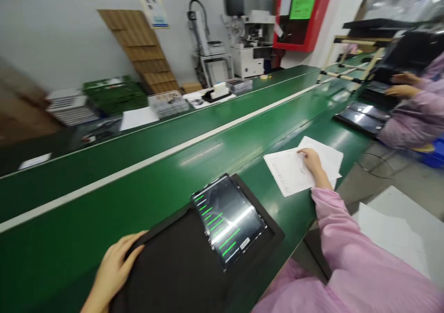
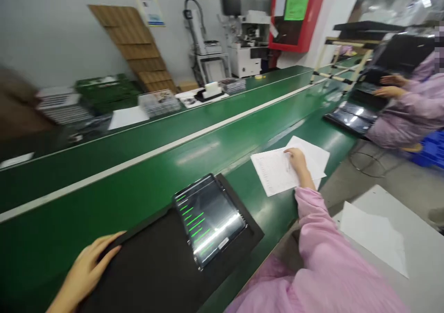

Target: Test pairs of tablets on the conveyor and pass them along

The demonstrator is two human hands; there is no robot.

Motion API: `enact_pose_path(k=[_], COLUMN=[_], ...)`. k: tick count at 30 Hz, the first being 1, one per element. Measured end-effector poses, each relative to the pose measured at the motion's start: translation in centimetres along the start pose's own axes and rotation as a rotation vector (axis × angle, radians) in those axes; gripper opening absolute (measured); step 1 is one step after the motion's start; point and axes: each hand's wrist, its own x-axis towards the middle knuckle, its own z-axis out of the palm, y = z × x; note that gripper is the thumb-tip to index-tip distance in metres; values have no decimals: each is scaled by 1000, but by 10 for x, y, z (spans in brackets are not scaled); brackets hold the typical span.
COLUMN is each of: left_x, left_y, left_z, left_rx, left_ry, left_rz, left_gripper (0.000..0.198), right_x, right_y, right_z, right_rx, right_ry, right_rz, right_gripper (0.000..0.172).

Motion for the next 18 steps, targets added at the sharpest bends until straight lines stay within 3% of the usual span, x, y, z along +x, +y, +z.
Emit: enact_pose_path(k=[4, 5, 8, 11, 14, 18], left_x=[-11, -12, -17, -30, -46, -57], left_y=[7, 10, 18, 20, 19, 19], left_z=[-8, -9, -12, -16, -20, -24], left_rx=[-92, -100, -123, -138, -150, -155], left_ry=[-36, -44, -68, -81, -78, -86], left_rz=[-99, -115, -146, -173, -194, -216], left_gripper=[45, 45, 44, 42, 41, 40], right_x=[-22, -35, -83, -120, -137, -143], right_y=[-65, -90, -169, -227, -251, -252], right_z=[35, 47, 80, 103, 119, 130], right_rx=[44, 71, 3, 36, 113, 167], right_ry=[-157, -247, -576, -691, -764, -782], right_rz=[-242, -342, -887, -1094, -1143, -1188], right_gripper=[25, 24, 23, 18, 20, 28])
